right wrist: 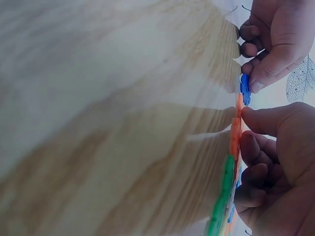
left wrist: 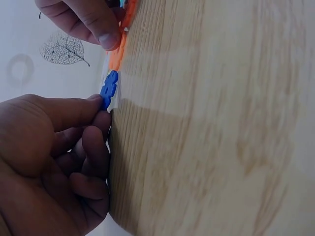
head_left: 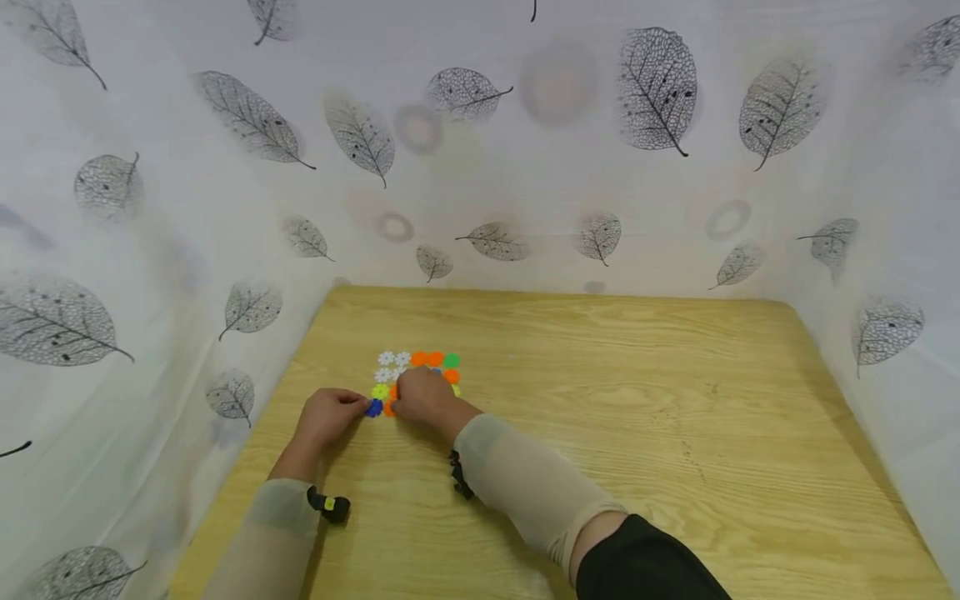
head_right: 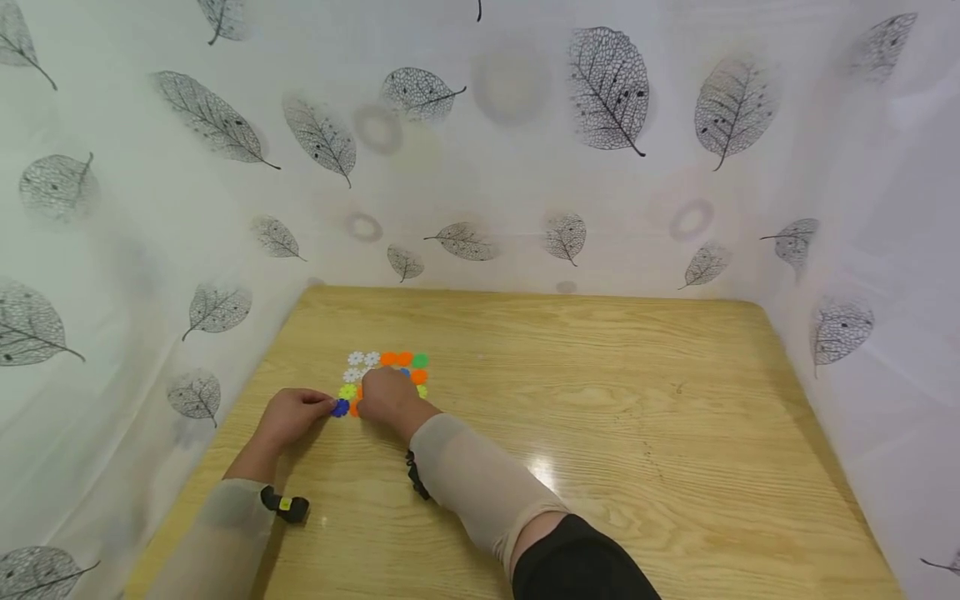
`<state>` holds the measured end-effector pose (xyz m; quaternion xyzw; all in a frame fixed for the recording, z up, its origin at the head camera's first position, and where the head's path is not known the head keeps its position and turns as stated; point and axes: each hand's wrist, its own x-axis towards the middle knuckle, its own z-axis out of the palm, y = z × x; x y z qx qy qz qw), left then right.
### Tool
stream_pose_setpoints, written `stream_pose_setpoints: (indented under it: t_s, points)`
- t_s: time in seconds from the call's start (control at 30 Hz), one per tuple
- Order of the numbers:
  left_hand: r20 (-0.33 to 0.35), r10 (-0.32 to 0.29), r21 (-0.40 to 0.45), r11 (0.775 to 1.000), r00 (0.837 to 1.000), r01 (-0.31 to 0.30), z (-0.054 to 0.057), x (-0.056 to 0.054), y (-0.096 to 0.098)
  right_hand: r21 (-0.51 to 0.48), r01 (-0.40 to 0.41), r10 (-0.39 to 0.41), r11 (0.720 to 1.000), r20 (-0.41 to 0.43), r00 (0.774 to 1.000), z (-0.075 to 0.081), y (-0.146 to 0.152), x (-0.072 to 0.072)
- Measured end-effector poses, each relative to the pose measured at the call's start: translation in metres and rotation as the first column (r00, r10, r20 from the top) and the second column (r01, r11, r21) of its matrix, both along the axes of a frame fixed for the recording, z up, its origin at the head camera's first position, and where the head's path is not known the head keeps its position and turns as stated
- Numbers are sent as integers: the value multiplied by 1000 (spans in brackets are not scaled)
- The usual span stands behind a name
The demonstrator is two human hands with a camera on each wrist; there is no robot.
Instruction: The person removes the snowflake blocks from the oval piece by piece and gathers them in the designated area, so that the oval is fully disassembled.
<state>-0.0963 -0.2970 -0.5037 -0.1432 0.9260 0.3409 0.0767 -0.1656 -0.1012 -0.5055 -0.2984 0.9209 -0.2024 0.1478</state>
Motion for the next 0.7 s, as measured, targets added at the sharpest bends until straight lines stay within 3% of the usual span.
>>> stream_pose_setpoints:
  t_s: [0.17, 0.37, 0.53, 0.7]
  points:
    - [16, 4, -4, 1000, 1000, -4, 2, -3, -2, 8, 10, -10, 1000, -7, 1000, -1, 1, -1]
    - [21, 1, 3, 1000, 1000, -1, 1, -8, -3, -89, 39, -43, 995, -38, 998, 4, 22, -5]
    - [18, 32, -19, 999, 999, -32, 5, -1, -8, -188, 70, -80, 980, -47, 996, 21, 58, -11]
    - [-77, 84, -2, 996, 994, -84, 16, 4, -6, -315, 101, -122, 944, -48, 991, 42, 112, -7]
